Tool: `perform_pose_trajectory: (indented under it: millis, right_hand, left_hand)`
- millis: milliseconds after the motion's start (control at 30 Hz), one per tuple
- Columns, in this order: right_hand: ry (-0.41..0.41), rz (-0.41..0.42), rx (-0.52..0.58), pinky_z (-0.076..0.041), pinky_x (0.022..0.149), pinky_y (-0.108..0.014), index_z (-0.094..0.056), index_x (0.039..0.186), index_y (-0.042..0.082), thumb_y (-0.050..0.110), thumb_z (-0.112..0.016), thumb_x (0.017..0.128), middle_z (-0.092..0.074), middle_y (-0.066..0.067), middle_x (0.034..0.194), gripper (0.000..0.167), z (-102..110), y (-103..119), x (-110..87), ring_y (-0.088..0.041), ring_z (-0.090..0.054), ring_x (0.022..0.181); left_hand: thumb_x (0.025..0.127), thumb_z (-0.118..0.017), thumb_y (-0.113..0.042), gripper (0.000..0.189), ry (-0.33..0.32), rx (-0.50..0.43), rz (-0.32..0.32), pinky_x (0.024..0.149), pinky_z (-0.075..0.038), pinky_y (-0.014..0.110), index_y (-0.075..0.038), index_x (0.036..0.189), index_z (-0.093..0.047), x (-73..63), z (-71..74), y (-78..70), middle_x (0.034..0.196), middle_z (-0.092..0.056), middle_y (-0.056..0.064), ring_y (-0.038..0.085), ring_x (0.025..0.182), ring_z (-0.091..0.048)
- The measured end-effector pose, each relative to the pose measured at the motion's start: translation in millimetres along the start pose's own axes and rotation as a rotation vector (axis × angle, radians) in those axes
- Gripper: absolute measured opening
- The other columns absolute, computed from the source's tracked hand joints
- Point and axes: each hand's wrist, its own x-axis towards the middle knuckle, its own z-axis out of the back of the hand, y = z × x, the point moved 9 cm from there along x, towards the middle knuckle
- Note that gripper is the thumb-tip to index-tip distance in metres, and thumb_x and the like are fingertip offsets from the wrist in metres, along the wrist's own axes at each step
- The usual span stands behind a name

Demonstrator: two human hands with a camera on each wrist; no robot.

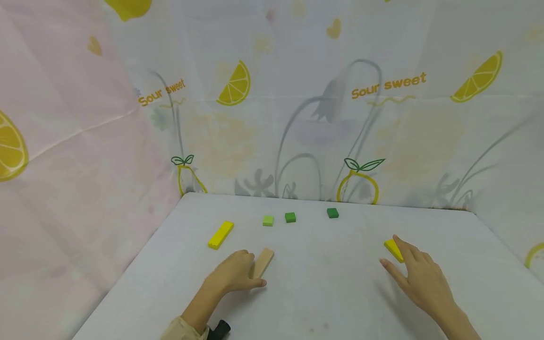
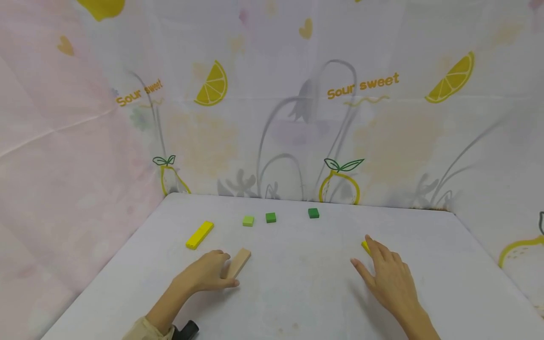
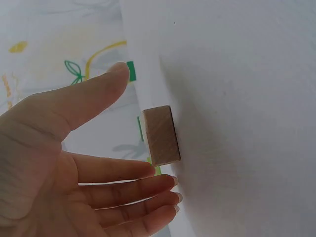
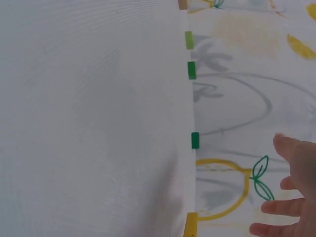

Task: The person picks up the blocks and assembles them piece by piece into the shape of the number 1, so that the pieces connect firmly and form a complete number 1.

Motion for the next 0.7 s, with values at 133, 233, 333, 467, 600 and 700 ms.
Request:
perform_pose_trajectory:
  millis: [133, 233, 333, 467, 600, 700]
  right_hand:
    - [-0.005, 0.015, 0.047, -0.043, 0.073, -0.064, -0.048, 0.130, -0.006, 0.033, -0.066, 0.087, -0.054, -0.032, 0.118, 0.061, -0.1, -1.7, 2.0, -0.053, -0.052, 0.097]
    - [-0.004, 0.010, 0.077, -0.042, 0.075, -0.064, -0.048, 0.129, -0.007, 0.031, -0.068, 0.086, -0.054, -0.034, 0.116, 0.060, -1.0, -5.2, 4.0, -0.054, -0.051, 0.098]
    - [-0.010, 0.003, 0.091, -0.042, 0.076, -0.064, -0.049, 0.128, -0.007, 0.028, -0.069, 0.084, -0.054, -0.033, 0.116, 0.059, -1.3, -9.0, 5.5, -0.053, -0.051, 0.099]
    - [-0.031, 0.021, 0.085, -0.043, 0.075, -0.064, -0.052, 0.125, -0.007, 0.024, -0.072, 0.081, -0.056, -0.032, 0.113, 0.057, -0.5, -11.1, 7.1, -0.053, -0.053, 0.097]
    - [-0.024, 0.020, 0.075, -0.044, 0.073, -0.063, -0.053, 0.123, -0.007, 0.023, -0.073, 0.081, -0.057, -0.033, 0.112, 0.055, -1.0, -13.0, 8.8, -0.053, -0.054, 0.094]
    - [-0.015, 0.014, 0.070, -0.044, 0.073, -0.063, -0.053, 0.123, -0.007, 0.023, -0.072, 0.081, -0.057, -0.034, 0.112, 0.054, -1.2, -14.1, 9.7, -0.054, -0.054, 0.094]
  left_hand:
    - [0.075, -0.076, -0.038, 0.041, 0.013, -0.003, 0.013, 0.057, -0.035, 0.028, -0.003, 0.079, -0.055, 2.0, -3.1, -0.7, 0.071, -0.045, 0.001, 0.014, 0.065, -0.040]
    - [0.076, -0.075, -0.036, 0.039, 0.007, 0.000, 0.028, 0.057, -0.034, 0.028, -0.002, 0.080, -0.055, 3.8, -4.8, -0.5, 0.071, -0.045, 0.002, 0.015, 0.065, -0.040]
    - [0.077, -0.075, -0.034, 0.040, -0.001, 0.008, 0.040, 0.056, -0.035, 0.028, 0.000, 0.082, -0.056, 5.7, -5.5, -1.2, 0.072, -0.046, 0.004, 0.015, 0.064, -0.040]
    - [0.078, -0.075, -0.033, 0.039, -0.008, 0.034, 0.042, 0.056, -0.036, 0.027, 0.000, 0.082, -0.056, 7.9, -6.0, -2.9, 0.072, -0.047, 0.004, 0.015, 0.063, -0.041]
    - [0.079, -0.074, -0.031, 0.036, -0.013, 0.049, 0.046, 0.055, -0.036, 0.027, 0.000, 0.081, -0.055, 9.5, -6.6, -3.1, 0.071, -0.046, 0.004, 0.014, 0.063, -0.041]
    - [0.080, -0.073, -0.029, 0.034, -0.018, 0.062, 0.041, 0.054, -0.037, 0.026, 0.001, 0.082, -0.056, 10.0, -6.8, -3.3, 0.071, -0.045, 0.003, 0.014, 0.062, -0.041]
